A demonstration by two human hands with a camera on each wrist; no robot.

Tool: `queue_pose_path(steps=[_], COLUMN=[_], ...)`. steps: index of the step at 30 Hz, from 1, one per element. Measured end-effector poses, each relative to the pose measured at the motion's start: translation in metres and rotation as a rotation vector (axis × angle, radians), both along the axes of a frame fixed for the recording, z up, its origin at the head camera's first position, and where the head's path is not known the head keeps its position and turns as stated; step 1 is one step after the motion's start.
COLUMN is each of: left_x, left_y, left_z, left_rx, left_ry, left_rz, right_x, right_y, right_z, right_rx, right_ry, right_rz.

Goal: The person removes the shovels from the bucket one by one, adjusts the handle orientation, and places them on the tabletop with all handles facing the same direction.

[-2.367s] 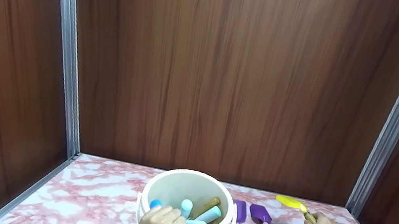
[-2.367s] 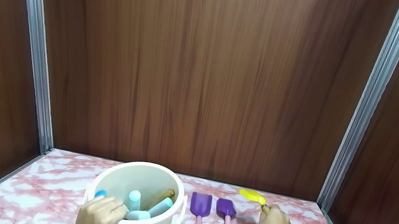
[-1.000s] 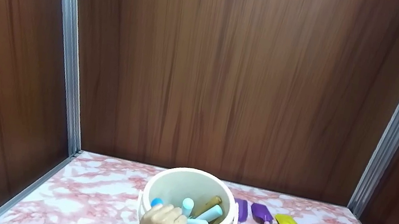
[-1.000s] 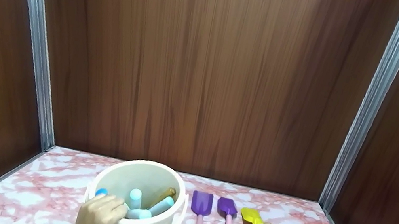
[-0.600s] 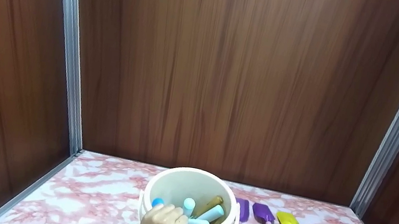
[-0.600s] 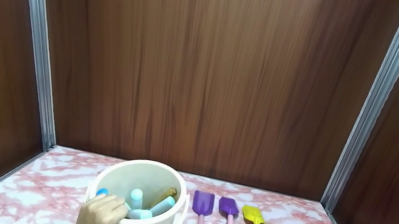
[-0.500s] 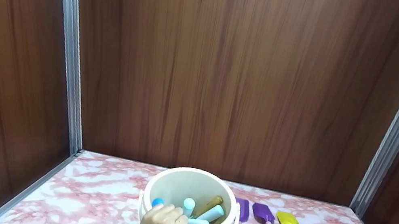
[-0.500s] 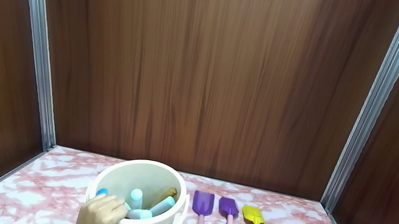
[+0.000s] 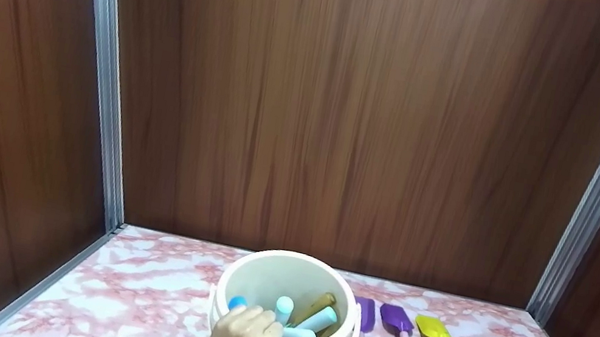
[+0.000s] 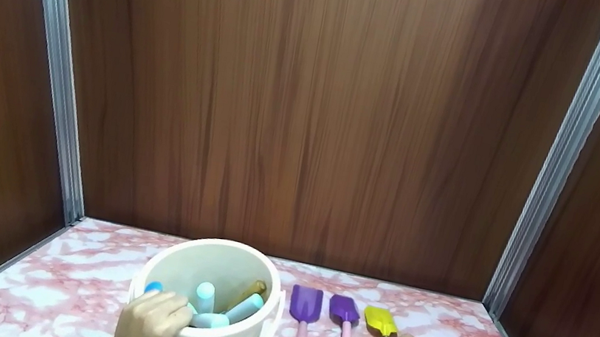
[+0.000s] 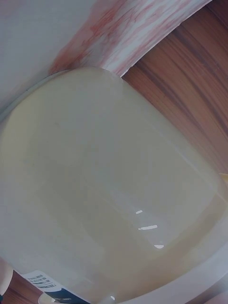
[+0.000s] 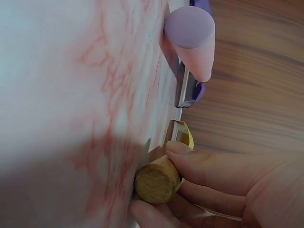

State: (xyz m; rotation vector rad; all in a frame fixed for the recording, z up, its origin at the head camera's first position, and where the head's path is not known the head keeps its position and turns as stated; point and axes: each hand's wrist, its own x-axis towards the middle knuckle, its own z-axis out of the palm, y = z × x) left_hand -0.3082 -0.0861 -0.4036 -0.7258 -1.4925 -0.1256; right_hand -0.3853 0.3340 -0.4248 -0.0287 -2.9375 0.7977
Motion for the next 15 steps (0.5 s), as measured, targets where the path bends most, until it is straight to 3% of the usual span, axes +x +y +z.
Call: queue_pose_path(steps=[15], left_x=[0.0004], left_y=[-0.0006], left_z=[-0.0003], left_rx=[-0.004], left_ry=[0.002], left_rz=[0.004], right_x=[-0.0016], right_y=[0.0021], right_z=[-0.0014], right_rx=[-0.001], right_ry=[-0.017], right_rz=[0.004])
